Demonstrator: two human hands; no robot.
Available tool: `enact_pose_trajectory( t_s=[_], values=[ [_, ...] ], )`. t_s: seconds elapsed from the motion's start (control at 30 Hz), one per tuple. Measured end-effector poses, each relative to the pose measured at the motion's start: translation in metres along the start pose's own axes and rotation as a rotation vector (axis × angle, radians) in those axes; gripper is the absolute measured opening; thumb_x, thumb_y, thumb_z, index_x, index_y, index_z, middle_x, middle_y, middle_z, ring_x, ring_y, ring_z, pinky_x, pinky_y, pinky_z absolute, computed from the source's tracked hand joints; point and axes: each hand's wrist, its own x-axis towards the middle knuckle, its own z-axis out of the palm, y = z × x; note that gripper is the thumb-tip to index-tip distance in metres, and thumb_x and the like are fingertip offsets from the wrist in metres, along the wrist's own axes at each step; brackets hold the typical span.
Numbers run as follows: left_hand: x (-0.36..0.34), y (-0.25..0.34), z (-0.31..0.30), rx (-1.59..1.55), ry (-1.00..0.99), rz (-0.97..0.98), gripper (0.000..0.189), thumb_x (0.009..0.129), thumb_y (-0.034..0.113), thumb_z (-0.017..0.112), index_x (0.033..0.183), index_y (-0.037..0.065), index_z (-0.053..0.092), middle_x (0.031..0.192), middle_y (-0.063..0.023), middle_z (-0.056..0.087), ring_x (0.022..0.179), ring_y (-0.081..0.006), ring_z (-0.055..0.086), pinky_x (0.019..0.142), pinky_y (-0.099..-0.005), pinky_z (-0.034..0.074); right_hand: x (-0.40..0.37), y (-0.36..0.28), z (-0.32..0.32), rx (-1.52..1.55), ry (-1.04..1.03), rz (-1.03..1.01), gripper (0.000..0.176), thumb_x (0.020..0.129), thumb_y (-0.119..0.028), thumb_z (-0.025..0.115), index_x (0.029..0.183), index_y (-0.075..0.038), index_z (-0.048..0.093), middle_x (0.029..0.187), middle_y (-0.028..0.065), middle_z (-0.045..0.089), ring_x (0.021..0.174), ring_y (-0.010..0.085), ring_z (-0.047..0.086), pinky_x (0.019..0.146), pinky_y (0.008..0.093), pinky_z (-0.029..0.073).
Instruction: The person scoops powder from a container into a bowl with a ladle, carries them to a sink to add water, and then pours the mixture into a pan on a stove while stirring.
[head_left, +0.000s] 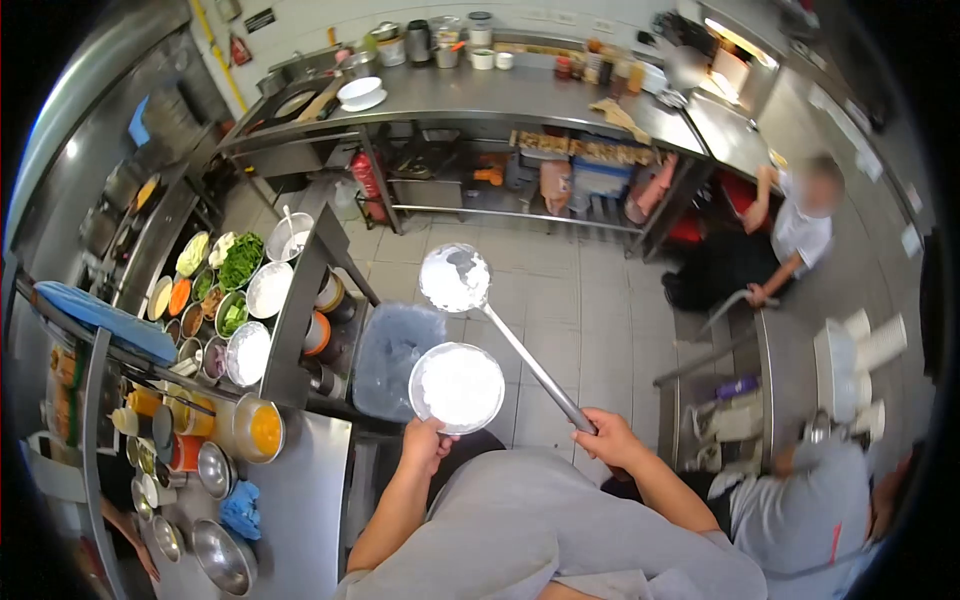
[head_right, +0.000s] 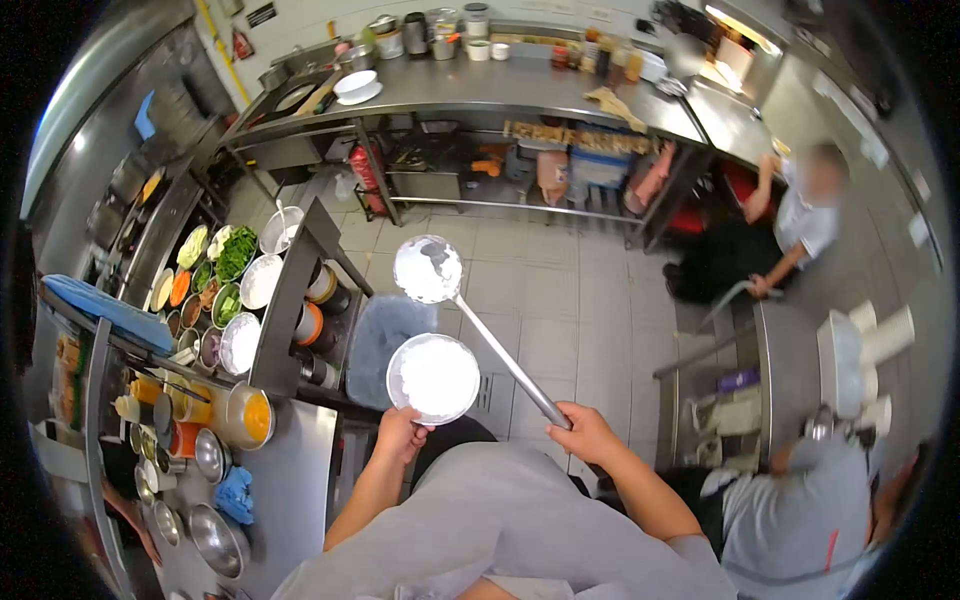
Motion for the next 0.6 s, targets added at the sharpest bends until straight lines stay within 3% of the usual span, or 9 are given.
enact_pose_trajectory(
  t_s=[0.17,0.33,0.47,0.6],
  values=[
    [0.104,0.059,0.001,-0.141,0.093,-0.012,0.018,0.084,0.007,0.049,0.092,-0.008,0.054,0.069,-0.0180,0.060,0.046,-0.0133,0.045,0.037,-0.0253,0.029,0.159,-0.058,-0.018,0.061,-0.216,-0.006,0.027,0.093,-0.013,0.068,0.118,-0.004,0.064,0.073,-0.0032,0.054,0.057,0.0059,0.050,0.052,0.0245,0.044],
    [0.226,0.142,0.003,-0.222,0.137,-0.087,0.018,0.083,0.008,0.048,0.088,-0.008,0.052,0.069,-0.0189,0.060,0.046,-0.0132,0.043,0.038,-0.0268,0.029,0.294,-0.139,-0.028,0.026,-0.193,0.036,0.026,0.093,-0.009,0.067,0.118,-0.003,0.063,0.073,-0.0032,0.054,0.056,0.0054,0.050,0.051,0.0230,0.043],
    [0.323,0.232,0.019,-0.140,0.117,-0.037,0.021,0.083,0.009,0.049,0.092,-0.008,0.056,0.071,-0.0166,0.062,0.046,-0.0127,0.045,0.037,-0.0264,0.031,0.390,-0.200,-0.057,-0.011,-0.131,0.005,0.027,0.093,-0.010,0.066,0.118,-0.003,0.063,0.074,-0.0019,0.056,0.055,0.0056,0.051,0.050,0.0231,0.043],
    [0.381,0.342,0.051,-0.139,0.129,0.123,0.027,0.085,0.010,0.050,0.106,-0.005,0.058,0.077,-0.0155,0.065,0.051,-0.0134,0.054,0.039,-0.0256,0.035,0.476,-0.250,-0.062,0.086,-0.156,-0.058,0.024,0.093,-0.005,0.063,0.116,0.001,0.062,0.071,-0.0003,0.057,0.053,0.0063,0.051,0.049,0.0230,0.043]
  ],
)
